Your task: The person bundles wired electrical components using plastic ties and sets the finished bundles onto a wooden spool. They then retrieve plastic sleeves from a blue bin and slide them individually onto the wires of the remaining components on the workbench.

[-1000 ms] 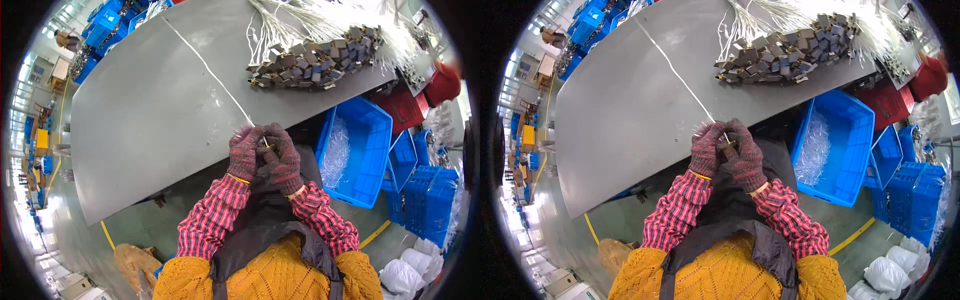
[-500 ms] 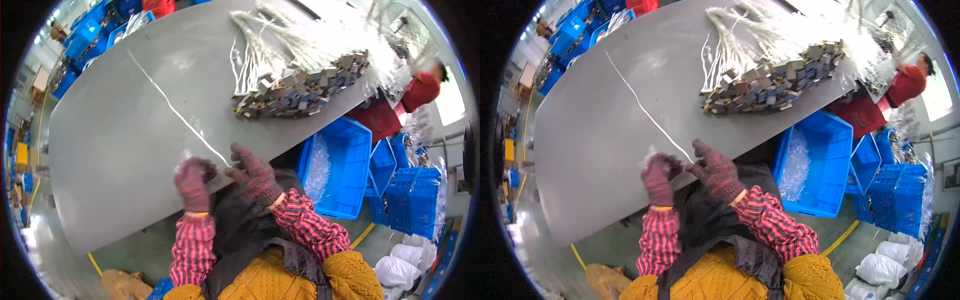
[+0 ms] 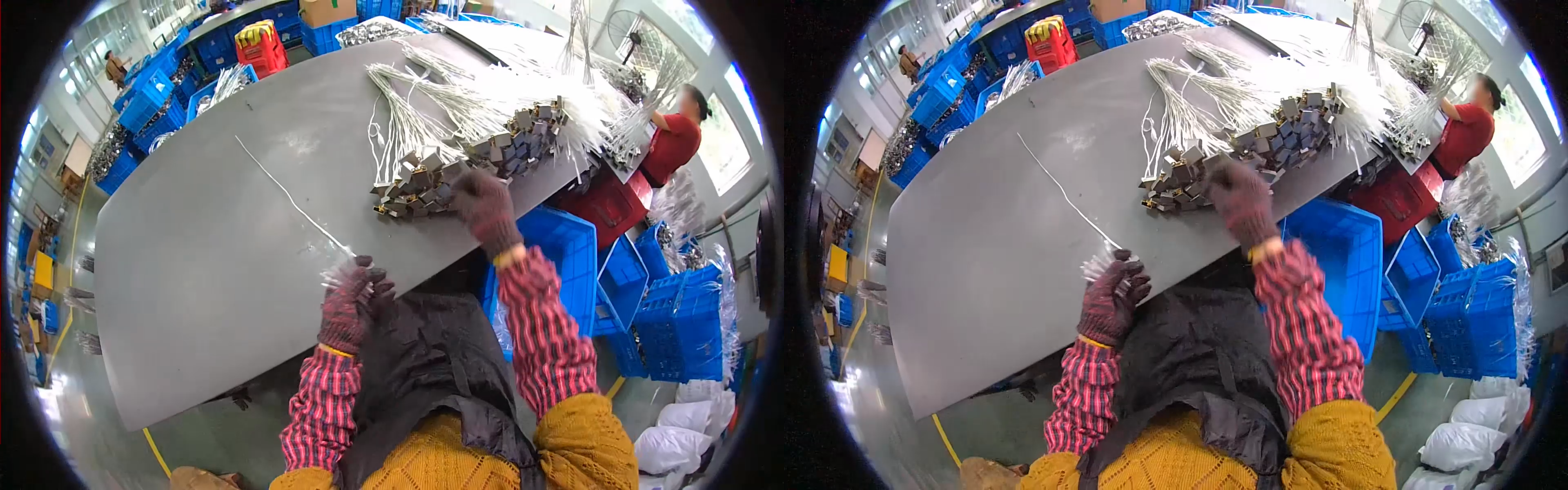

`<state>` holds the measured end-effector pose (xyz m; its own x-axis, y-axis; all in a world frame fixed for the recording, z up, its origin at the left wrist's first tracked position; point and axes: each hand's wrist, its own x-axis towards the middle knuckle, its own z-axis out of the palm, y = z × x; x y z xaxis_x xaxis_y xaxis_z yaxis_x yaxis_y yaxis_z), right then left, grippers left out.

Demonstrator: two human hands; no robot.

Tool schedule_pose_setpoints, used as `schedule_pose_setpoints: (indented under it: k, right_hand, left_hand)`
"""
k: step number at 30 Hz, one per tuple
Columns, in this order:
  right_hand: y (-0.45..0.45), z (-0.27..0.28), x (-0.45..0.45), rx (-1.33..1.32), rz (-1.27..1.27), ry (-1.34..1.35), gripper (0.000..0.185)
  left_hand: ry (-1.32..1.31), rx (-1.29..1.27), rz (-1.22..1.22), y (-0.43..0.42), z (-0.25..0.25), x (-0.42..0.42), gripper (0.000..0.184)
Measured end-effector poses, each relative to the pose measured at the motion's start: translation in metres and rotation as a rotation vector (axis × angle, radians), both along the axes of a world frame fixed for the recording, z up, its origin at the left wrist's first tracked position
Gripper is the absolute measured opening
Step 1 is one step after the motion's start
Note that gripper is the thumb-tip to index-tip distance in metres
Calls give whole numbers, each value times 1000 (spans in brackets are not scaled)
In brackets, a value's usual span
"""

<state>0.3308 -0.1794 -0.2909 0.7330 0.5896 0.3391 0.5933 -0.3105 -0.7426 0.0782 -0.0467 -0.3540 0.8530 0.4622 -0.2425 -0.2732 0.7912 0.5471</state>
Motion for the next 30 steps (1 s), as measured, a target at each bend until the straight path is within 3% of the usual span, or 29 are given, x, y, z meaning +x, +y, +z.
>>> schedule_pose_setpoints:
  k: [3,8,11,14,15,19,21,23,25,27,30]
  right_hand:
    - [-20,-17,-33,424,-80,228,39]
    - [4,2,6,56,-196,274,42]
    - [20,2,27,0,-56,110,36]
    - [-6,-33,3,161,-67,396,29]
    - [-23,6,-37,172,-86,679,23]
    - [-77,-30,-114,412,9,636,15]
    - [-115,-57,-150,427,122,461,16]
    - [-168,-52,-185,269,98,194,17]
    - [-247,-63,-214,447,-148,1199,23]
    - [-322,-90,-220,231,-417,888,24]
    - [-418,-117,-241,-10,-658,981,26]
  left_hand:
    - [-9,43,-58,-23,-10,11,23]
    - [9,-8,-166,-44,15,22,23]
    - [54,8,-137,-45,24,21,24]
    - [157,45,-88,-50,19,18,24]
    - [196,59,-76,-48,19,22,24]
    - [283,92,-86,-61,14,54,22]
    - [236,66,-124,-89,11,79,21]
    - [195,20,-126,-116,10,99,20]
    - [177,-42,-100,-130,5,108,20]
    - [162,-116,-111,-128,-4,108,20]
    - [87,-187,-75,-128,-18,101,21]
